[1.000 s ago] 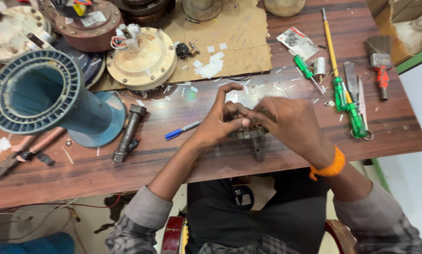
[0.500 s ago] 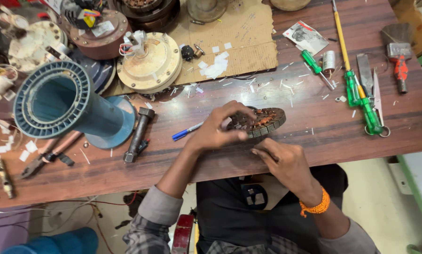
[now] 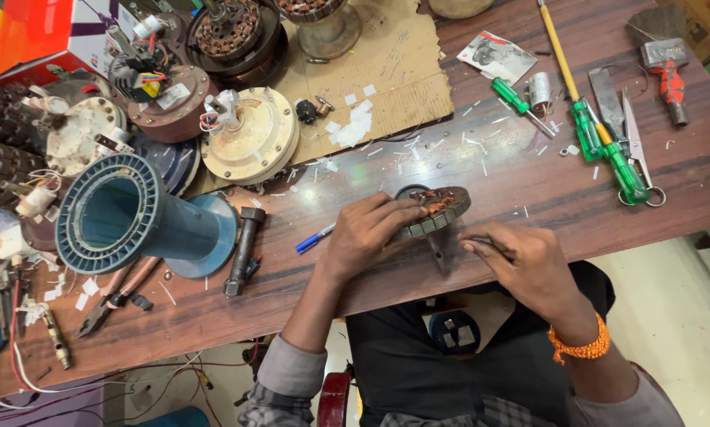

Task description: The person works on a fan motor armature at a workbench, pressing and fitting copper winding wires around the rotor by hand and turning the rotor to reach different sides. They briefly pick up a marker and set it down, then continue adjusting the copper wires around the commutator.

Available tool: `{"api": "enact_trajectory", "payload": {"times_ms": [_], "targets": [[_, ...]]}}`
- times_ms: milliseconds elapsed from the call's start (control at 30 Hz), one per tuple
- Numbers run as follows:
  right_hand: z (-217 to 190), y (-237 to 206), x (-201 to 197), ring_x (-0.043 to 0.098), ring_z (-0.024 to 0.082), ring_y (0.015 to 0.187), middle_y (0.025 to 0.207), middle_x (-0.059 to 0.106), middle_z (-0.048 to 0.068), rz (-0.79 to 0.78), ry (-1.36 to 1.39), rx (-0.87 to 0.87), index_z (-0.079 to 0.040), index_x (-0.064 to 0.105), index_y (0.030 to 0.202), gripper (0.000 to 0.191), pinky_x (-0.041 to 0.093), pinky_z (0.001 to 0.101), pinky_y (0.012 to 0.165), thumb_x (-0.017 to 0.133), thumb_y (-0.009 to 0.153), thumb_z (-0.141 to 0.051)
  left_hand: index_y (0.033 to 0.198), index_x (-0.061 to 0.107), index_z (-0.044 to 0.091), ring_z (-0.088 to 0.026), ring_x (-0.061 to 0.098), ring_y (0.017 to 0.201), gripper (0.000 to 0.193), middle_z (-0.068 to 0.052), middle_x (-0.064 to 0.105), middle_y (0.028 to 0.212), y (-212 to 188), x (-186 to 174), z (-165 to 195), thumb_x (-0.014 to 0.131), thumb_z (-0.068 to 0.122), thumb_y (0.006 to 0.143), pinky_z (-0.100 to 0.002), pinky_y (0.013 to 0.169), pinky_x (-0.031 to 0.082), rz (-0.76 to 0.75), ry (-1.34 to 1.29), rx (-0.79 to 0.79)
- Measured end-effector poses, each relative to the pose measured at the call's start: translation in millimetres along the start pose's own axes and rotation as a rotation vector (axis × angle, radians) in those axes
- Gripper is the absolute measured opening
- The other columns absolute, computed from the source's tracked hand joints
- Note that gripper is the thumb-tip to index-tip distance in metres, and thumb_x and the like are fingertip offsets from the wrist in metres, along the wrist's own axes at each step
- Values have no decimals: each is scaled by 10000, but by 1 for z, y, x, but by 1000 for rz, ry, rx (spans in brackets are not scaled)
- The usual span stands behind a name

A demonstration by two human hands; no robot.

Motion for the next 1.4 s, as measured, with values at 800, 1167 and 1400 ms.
{"api": "enact_trajectory", "payload": {"times_ms": [800, 1167, 1400], "targets": [[-20, 16, -14, 701, 209, 634, 827, 748, 63, -116, -120, -241, -68, 720, 935, 115, 505, 338, 554, 781, 838, -69, 1240, 686, 76, -246, 665, 888, 591, -62, 721, 1132, -10, 0, -2, 877, 235, 704, -370, 694, 560, 37, 1, -37], [7, -31, 0, 653, 188, 541, 705, 696, 54, -171, -95, -113, -92, 755, 921, 122, 473, 339, 513, 786, 805, -70, 1221, 705, 63, -260, 656, 887, 506, -88, 704, 1065, -10, -1, 0, 805, 318, 795, -378, 705, 547, 77, -49, -59], [2, -41, 10, 656, 90, 511, 731, 732, 34, -143, 70, -29, -43, 737, 912, 121, 435, 275, 453, 772, 798, -31, 1145, 709, 53, -257, 644, 850, 509, -90, 689, 1015, -6, 4, 1, 836, 429, 826, -379, 673, 527, 122, -37, -78]]}}
Point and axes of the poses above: each hand's wrist, its own y-axis towards the middle knuckle, its own x-axis out of the palm, z = x × y, the point moved 5 cm from there along y, towards the middle knuckle
